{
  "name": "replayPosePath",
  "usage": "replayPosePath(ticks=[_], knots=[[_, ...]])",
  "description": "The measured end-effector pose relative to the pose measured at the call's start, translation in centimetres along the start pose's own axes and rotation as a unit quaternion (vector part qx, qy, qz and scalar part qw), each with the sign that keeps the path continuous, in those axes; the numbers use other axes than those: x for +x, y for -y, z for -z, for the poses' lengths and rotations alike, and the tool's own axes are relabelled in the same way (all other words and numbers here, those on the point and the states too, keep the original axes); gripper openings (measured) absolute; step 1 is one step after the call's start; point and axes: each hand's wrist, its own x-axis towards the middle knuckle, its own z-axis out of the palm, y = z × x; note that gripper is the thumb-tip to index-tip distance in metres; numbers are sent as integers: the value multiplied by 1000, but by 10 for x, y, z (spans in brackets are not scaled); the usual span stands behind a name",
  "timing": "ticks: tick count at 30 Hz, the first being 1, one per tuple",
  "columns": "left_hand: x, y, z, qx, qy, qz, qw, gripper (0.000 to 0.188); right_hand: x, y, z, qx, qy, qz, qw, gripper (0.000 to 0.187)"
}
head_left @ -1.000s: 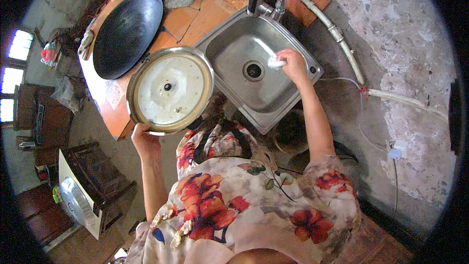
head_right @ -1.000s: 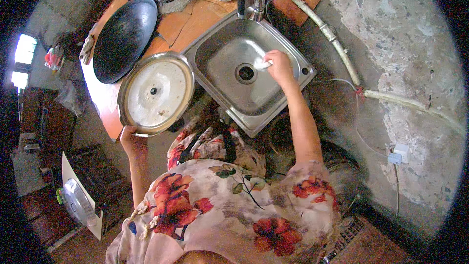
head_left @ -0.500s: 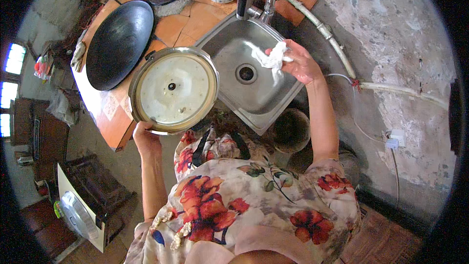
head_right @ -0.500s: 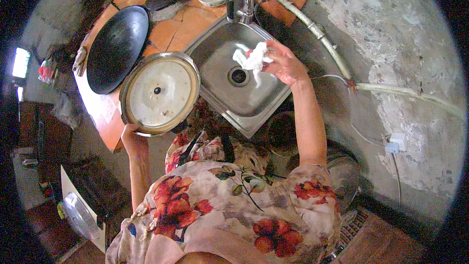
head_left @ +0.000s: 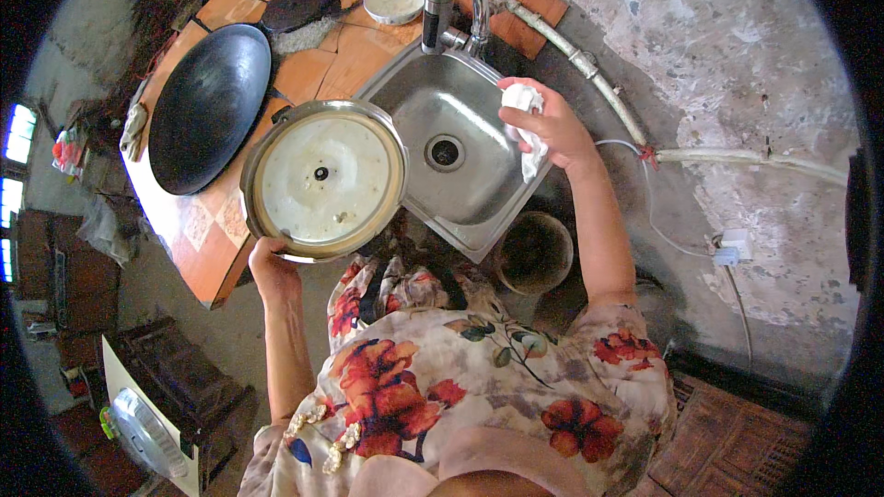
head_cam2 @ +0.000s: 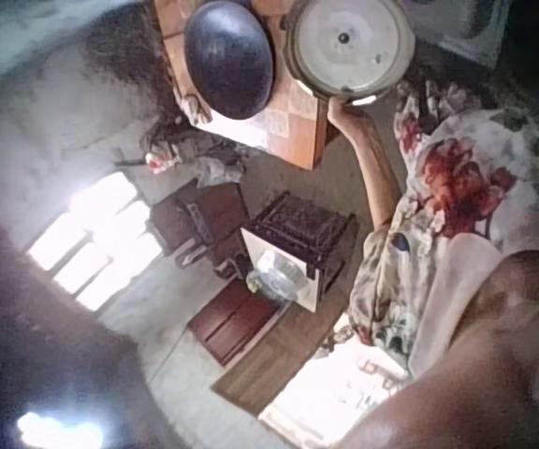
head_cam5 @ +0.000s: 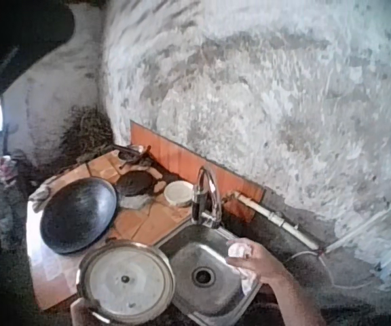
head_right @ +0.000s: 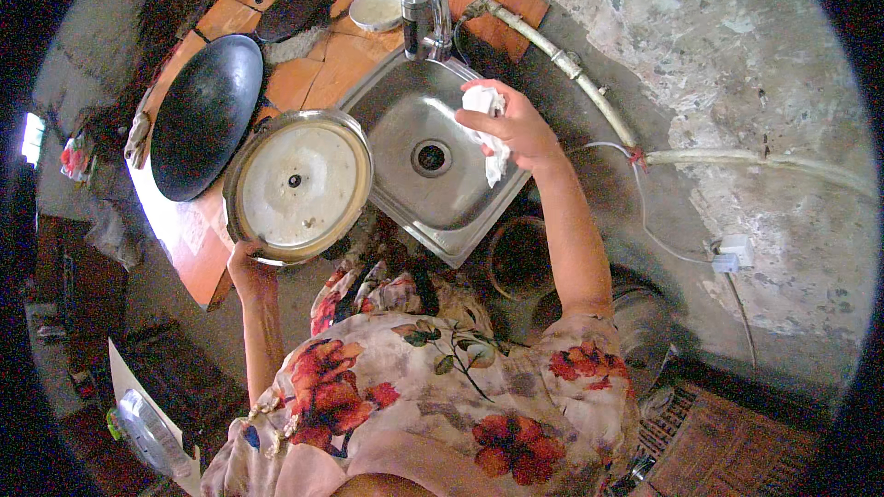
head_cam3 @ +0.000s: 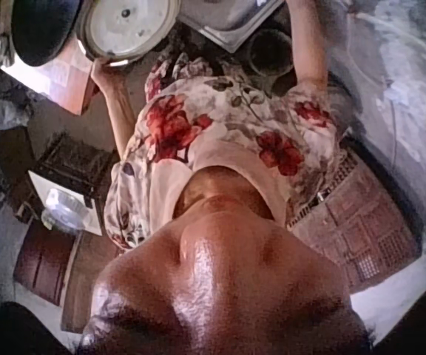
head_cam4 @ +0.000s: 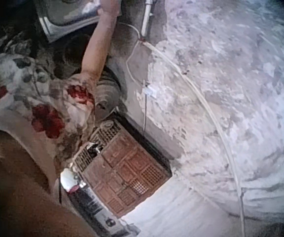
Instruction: The person washes the lid of a pressure cooker in a sink, dries it with a cloth, and then wipes down the exterior of an electric kettle with the same cloth.
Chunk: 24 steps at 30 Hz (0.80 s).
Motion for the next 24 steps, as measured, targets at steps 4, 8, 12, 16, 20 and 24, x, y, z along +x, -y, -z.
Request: replayPosePath(ticks=[4, 8, 12, 16, 20, 24], knots=[[-3, -1, -2, 22, 1, 6, 1000, 11, -6, 4, 17, 205, 175, 66, 961, 72], [5, 5, -7, -5, 40, 15, 999, 8, 19, -75, 61, -561, -93, 52, 821, 29], [-4, 4, -3, -1, 15, -4, 1000, 4, 16, -26, 39, -76, 38, 9, 996, 15], [0, 5, -3, 33, 12, -15, 999, 6, 22, -46, 56, -207, 71, -1, 976, 25], [4, 10, 0, 39, 0, -41, 998, 7, 23, -10, 6, 80, 91, -43, 992, 21], [1, 15, 8, 44, 5, -26, 999, 9, 23, 18, -126, 141, 163, 52, 975, 19]])
